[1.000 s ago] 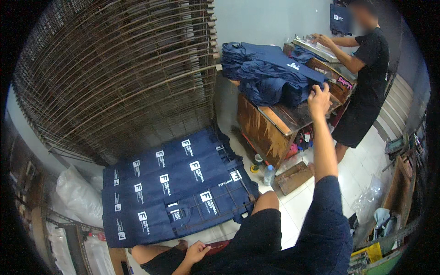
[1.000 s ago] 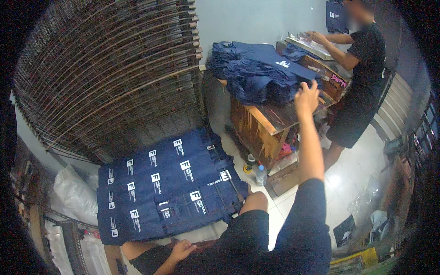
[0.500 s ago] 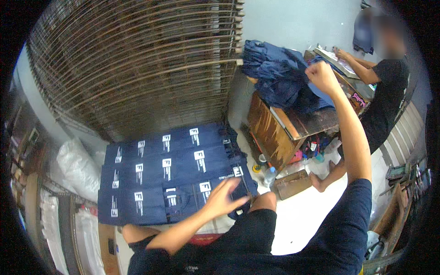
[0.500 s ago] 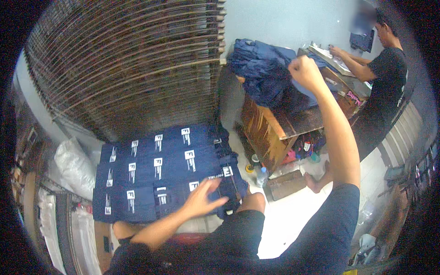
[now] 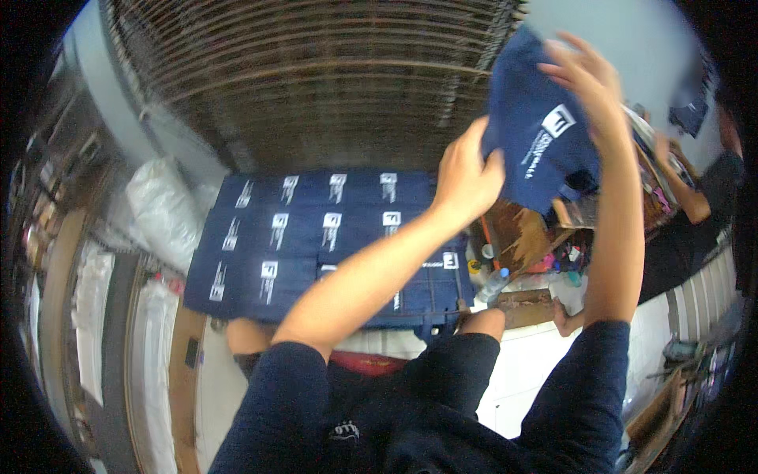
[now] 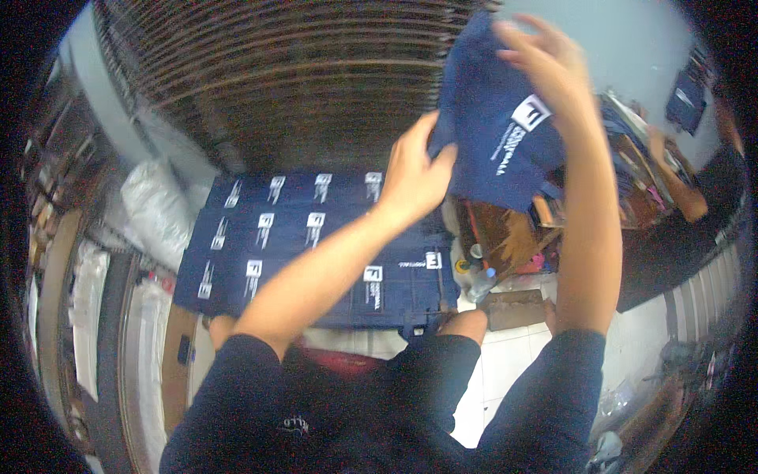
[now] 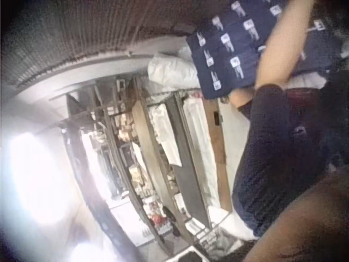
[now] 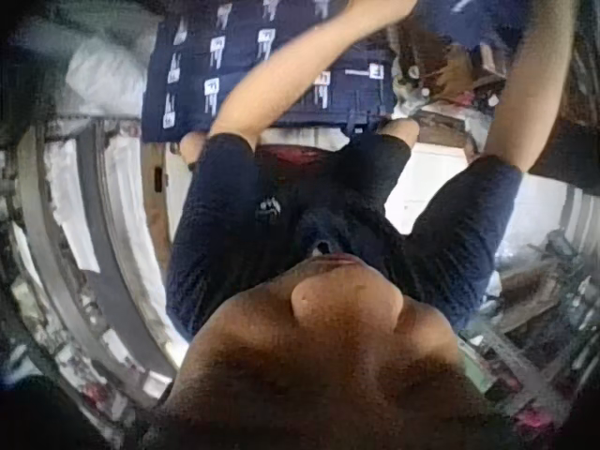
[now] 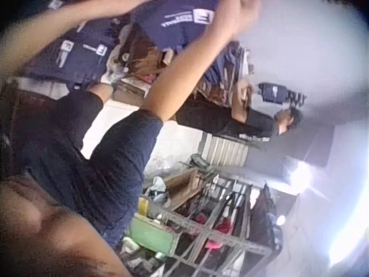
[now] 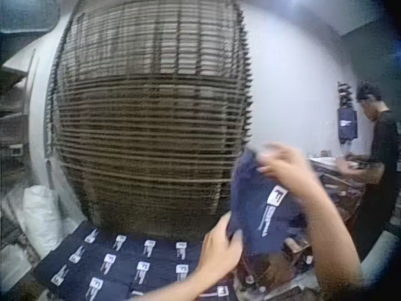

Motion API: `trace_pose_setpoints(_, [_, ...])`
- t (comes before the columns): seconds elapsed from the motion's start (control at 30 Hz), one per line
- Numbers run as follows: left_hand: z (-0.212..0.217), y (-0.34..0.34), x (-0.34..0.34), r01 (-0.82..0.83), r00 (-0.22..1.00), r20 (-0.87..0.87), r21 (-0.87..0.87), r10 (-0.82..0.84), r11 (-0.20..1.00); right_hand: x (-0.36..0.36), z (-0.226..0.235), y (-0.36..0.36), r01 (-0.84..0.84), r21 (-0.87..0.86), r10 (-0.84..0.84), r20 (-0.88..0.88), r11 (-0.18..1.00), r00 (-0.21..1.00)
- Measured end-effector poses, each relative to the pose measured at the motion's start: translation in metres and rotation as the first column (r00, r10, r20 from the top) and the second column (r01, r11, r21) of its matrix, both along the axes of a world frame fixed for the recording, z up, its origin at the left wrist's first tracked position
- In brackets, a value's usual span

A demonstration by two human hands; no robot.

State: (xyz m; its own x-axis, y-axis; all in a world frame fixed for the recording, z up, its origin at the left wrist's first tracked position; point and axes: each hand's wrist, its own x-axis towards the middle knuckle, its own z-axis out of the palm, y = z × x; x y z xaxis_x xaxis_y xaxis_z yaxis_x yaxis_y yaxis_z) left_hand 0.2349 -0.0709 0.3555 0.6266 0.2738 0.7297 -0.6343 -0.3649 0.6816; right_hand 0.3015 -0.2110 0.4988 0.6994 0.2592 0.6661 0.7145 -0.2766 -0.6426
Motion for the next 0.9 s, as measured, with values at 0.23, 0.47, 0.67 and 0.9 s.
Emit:
trace_pose_setpoints(0.23, [0.070,0.065,-0.008,0.254,0.920,-0.292,-0.066,-0.262,0.965,-0.141,-0.284,-0.092,0.439,0.599,-0.057,-0.548,0.670,0.835])
trace_pose_setpoints(0.47, [0.032,0.123,-0.036,0.272,0.794,-0.510,-0.186,-0.329,0.944,-0.198,-0.406,0.027,0.302,0.933,0.980,-0.178,0.196,-0.087])
trace_pose_setpoints(0.67, [-0.035,0.212,-0.119,0.246,0.856,-0.447,-0.089,-0.259,0.965,-0.121,-0.395,0.025,0.204,0.946,0.964,-0.264,0.251,0.037])
trace_pose_setpoints(0.9, [-0.252,0.294,-0.204,-0.377,0.578,-0.785,-0.013,0.225,0.926,-0.081,-0.484,0.094,0.253,0.637,0.632,-0.767,0.728,0.111])
